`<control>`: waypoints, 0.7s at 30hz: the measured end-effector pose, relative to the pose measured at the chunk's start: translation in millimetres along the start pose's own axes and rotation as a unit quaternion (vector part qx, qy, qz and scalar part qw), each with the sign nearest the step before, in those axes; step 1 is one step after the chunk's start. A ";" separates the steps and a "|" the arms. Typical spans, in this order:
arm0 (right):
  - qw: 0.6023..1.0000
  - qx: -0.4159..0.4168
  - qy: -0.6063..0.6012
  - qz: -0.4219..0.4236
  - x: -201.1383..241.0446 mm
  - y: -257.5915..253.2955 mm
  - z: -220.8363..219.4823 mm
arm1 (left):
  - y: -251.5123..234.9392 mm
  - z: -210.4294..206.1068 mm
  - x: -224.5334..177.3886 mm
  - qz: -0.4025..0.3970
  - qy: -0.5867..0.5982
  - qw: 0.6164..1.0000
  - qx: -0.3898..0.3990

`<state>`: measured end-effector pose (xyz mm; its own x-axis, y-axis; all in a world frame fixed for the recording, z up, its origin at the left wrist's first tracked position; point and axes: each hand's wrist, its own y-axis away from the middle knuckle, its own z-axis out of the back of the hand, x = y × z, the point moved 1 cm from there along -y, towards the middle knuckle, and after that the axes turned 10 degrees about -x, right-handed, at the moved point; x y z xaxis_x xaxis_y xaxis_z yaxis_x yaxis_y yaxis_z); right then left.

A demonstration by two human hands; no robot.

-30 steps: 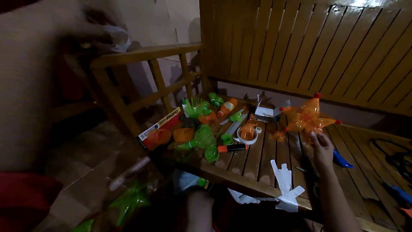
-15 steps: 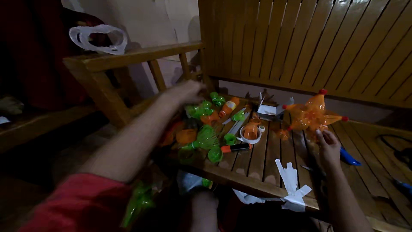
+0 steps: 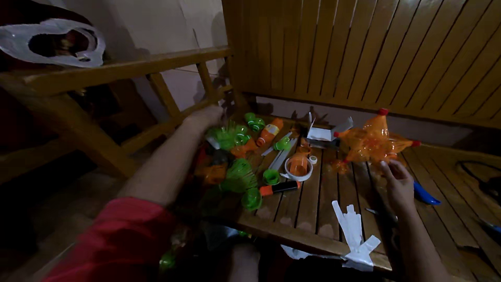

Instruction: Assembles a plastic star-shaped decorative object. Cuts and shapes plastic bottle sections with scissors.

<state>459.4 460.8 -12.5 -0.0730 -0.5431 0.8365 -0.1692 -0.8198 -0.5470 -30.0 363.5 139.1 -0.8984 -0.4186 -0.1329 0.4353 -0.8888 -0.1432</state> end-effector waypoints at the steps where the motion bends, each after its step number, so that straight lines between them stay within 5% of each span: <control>1: 1.000 0.001 -0.002 0.002 -1.0 -0.5 0.4 | -3.2 4.4 4.1 -0.010 0.002 1.000 -0.005; 7: 1.000 -0.003 -0.011 0.006 -4.8 -2.2 2.6 | -5.4 -9.1 16.3 -0.054 0.058 0.996 0.043; 11: 1.000 0.008 -0.018 0.017 -7.5 -3.3 3.1 | -2.5 -49.6 10.8 -0.063 -0.065 0.989 0.119; 16: 1.000 0.008 -0.013 0.010 -7.1 -2.7 2.3 | -1.8 -61.9 16.7 -0.086 -0.070 0.991 0.076; 21: 1.000 0.008 -0.004 0.005 -4.0 -1.2 1.9 | 23.3 -12.6 9.9 -0.083 -0.007 0.995 -0.050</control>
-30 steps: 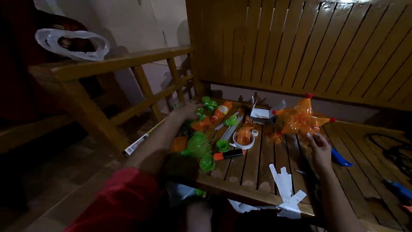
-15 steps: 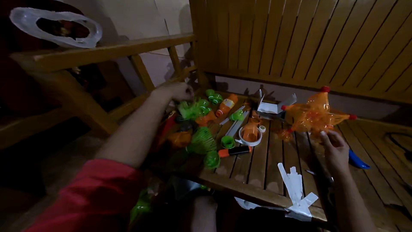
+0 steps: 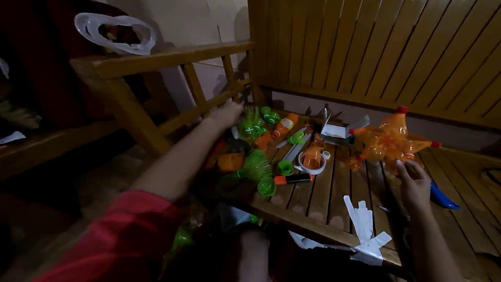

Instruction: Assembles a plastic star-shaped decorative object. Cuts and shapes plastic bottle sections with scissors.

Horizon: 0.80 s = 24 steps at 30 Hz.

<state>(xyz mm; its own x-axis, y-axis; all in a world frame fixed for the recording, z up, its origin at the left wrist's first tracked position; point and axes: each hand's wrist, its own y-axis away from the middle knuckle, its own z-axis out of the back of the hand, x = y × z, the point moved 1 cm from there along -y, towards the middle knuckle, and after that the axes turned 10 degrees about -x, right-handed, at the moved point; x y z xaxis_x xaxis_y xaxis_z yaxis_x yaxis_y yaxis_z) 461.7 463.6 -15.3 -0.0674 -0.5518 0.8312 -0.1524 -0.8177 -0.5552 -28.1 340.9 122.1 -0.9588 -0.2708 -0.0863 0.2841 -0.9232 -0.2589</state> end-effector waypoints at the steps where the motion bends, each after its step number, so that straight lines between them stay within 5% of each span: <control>1: 1.000 0.001 -0.002 0.004 -1.0 0.0 0.1 | -0.4 6.3 2.8 -0.009 0.015 1.000 -0.016; 11: 1.000 -0.001 0.011 -0.002 0.6 1.0 -0.6 | 8.2 17.9 9.1 -0.004 0.010 0.997 -0.077; 15: 1.000 0.002 0.011 -0.006 -1.0 1.1 -1.2 | 5.1 5.7 10.2 -0.098 0.035 0.985 -0.137; 17: 1.000 0.004 0.016 -0.012 -1.1 1.6 -0.2 | 9.2 1.5 -1.9 -0.136 0.052 0.985 -0.088; 20: 1.000 0.009 0.023 -0.012 -1.4 0.4 0.3 | 17.9 -15.1 -20.0 -0.152 0.059 0.982 0.091; 24: 1.000 0.014 0.012 -0.007 -5.6 -1.3 1.0 | 20.6 -50.7 -23.1 -0.177 -0.017 0.975 0.136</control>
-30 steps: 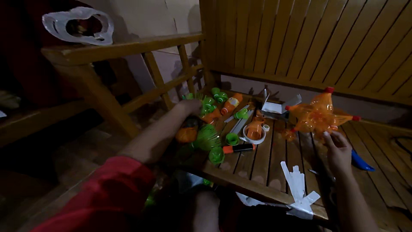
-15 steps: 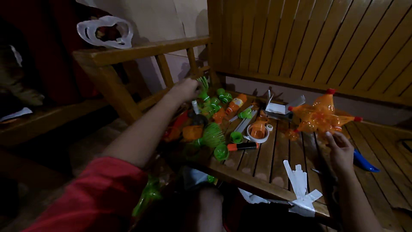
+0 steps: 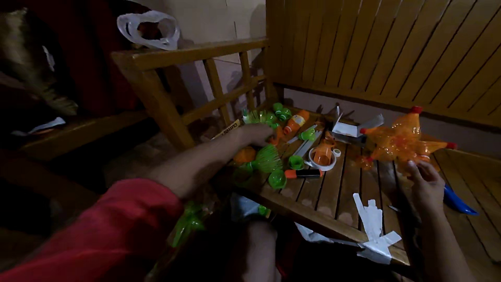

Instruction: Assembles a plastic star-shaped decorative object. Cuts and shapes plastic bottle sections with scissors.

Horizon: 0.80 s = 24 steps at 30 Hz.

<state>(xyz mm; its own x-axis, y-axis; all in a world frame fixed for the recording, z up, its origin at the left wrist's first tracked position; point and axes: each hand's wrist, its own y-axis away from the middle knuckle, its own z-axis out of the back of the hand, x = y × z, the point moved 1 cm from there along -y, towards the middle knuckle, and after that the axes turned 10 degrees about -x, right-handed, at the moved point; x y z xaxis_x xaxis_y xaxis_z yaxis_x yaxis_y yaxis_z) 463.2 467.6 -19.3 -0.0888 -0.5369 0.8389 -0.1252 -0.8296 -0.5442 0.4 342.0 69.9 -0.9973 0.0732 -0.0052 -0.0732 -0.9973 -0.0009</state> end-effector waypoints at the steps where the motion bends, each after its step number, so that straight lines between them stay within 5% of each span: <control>1: 1.000 0.001 0.002 -0.001 0.7 0.4 -0.2 | -2.4 -3.1 0.2 0.004 -0.006 1.000 0.001; 17: 0.999 -0.014 0.025 -0.020 7.7 3.7 0.5 | 41.2 42.1 5.6 0.030 0.217 0.954 -0.207; 21: 0.998 -0.036 0.040 -0.042 13.7 2.6 1.2 | 105.9 32.5 -32.3 0.078 0.328 0.855 -0.394; 24: 0.995 -0.056 0.041 -0.072 11.2 2.8 -0.8 | 129.1 -11.4 -90.3 0.153 0.413 0.799 -0.409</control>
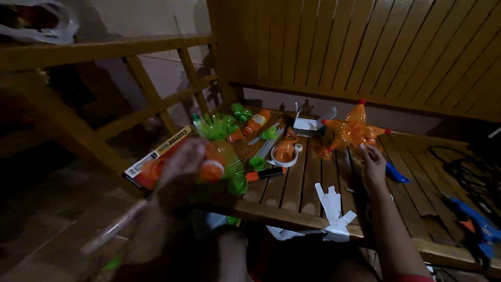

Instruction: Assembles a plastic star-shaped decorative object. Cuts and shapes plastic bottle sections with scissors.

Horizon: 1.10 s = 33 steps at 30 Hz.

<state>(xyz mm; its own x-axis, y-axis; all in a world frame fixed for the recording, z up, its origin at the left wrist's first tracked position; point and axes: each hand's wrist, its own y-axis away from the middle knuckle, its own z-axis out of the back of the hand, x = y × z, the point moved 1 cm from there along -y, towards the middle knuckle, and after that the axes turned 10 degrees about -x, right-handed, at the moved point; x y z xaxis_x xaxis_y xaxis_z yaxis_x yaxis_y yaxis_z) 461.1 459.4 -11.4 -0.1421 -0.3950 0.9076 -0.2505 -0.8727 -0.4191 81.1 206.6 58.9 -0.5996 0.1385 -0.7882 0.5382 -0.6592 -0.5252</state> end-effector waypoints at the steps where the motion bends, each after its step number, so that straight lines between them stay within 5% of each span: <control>1: 1.000 -0.002 0.001 -0.013 -1.0 -0.3 0.3 | 23.4 -18.4 3.8 0.018 0.036 0.999 -0.017; 3: 0.999 -0.008 -0.002 -0.035 -3.4 -0.6 1.7 | 58.3 -58.9 9.5 0.070 0.198 0.978 -0.019; 6: 0.998 -0.022 -0.003 -0.055 -7.2 -1.8 3.4 | 84.1 -105.5 2.0 0.223 0.391 0.893 0.001; 9: 0.996 -0.012 0.042 -0.074 -3.7 -1.4 3.5 | 85.5 -125.7 -14.2 0.323 0.412 0.852 0.000; 14: 0.985 0.037 0.147 -0.085 1.2 0.6 1.1 | 88.0 -136.3 -28.6 0.358 0.416 0.835 0.037; 19: 0.963 0.077 0.255 -0.048 38.7 0.2 34.3 | 94.4 -143.3 -32.2 0.341 0.380 0.858 0.046; 25: 0.962 -0.079 0.240 0.108 84.6 39.5 155.0 | 93.0 -147.0 -22.5 0.231 0.341 0.907 0.084; 30: 0.904 0.183 0.383 0.046 49.2 83.5 142.1 | 96.6 -165.8 -20.6 0.126 0.342 0.919 0.153; 33: 0.874 0.254 0.414 0.033 35.4 103.6 114.4 | 103.8 -168.9 -26.7 0.092 0.359 0.918 0.141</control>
<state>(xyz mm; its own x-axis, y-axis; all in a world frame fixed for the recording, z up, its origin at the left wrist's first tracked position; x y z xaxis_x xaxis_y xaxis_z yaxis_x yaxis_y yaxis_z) 539.6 322.2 -19.7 -0.8363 -0.2897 0.4654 0.2118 -0.9538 -0.2131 253.0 259.3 -28.8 0.0863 0.3901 -0.9167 0.3552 -0.8718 -0.3375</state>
